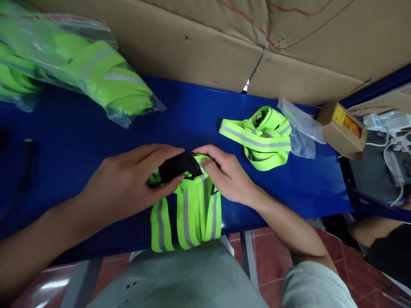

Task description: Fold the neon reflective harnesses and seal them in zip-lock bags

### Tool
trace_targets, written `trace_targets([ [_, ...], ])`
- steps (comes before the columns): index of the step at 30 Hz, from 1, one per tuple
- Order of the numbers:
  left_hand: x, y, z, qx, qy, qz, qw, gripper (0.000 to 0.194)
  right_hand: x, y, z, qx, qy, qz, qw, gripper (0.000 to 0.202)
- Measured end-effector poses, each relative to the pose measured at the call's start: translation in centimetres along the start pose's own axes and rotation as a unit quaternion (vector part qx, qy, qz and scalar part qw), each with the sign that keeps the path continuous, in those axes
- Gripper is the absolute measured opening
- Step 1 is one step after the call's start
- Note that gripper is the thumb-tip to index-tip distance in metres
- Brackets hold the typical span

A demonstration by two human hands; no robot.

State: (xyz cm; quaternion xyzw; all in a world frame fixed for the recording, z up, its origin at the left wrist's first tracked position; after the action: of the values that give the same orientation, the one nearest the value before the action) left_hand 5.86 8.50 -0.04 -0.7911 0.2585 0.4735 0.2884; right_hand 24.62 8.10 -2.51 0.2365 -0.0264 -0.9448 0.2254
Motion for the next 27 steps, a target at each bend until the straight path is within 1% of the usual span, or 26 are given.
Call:
trace_targets([
  [4, 1.2, 0.0, -0.3, 0.012, -0.097, 0.002, 0.995, 0.025, 0.6, 0.3, 0.3, -0.003, 0.047, 0.003, 0.999, 0.029],
  [9, 1.4, 0.2, -1.4, 0.096, -0.205, 0.012, 0.974, 0.018, 1.6, 0.2, 1.2, -0.054, 0.139, 0.009, 0.989, 0.032],
  [11, 1.3, 0.3, -1.8, 0.120, -0.228, 0.016, 0.966, 0.014, 1.9, 0.1, 1.3, -0.050, 0.178, 0.006, 0.983, 0.029],
  [14, 1.1, 0.4, -2.1, 0.131, -0.235, 0.024, 0.963, 0.007, 1.9, 0.0, 1.2, -0.035, 0.191, 0.007, 0.981, 0.020],
  [18, 0.4, 0.3, -2.5, 0.125, -0.250, 0.016, 0.960, 0.007, 1.3, 0.2, 2.1, -0.049, 0.194, -0.003, 0.980, 0.017],
  [21, -0.7, 0.3, -3.2, 0.115, -0.257, 0.013, 0.960, 0.008, 0.9, 0.7, 3.4, -0.065, 0.195, 0.002, 0.979, 0.016],
  [23, -1.6, 0.4, -3.8, 0.103, -0.239, 0.025, 0.965, 0.009, 0.8, 1.4, 4.6, -0.080, 0.190, 0.005, 0.979, 0.017],
  [25, -2.3, 0.8, -4.4, 0.082, -0.220, 0.038, 0.971, 0.012, 0.8, 2.4, 5.7, -0.091, 0.189, -0.007, 0.978, 0.020],
  [27, -2.7, 1.5, -4.9, 0.062, -0.212, 0.049, 0.974, 0.015, 1.1, 3.4, 6.5, -0.087, 0.187, -0.019, 0.978, 0.021],
])
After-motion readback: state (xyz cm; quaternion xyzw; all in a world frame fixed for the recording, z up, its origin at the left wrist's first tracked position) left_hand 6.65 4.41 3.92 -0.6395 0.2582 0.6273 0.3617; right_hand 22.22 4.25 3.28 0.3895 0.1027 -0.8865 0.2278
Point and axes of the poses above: each hand's wrist, its own y-axis away from the middle knuckle, its own x-axis out of the palm, z = x × y, the point moved 6 cm from there along -y, towards the middle knuckle, and after that the axes turned 8 degrees about z, right-handed, at the moved point
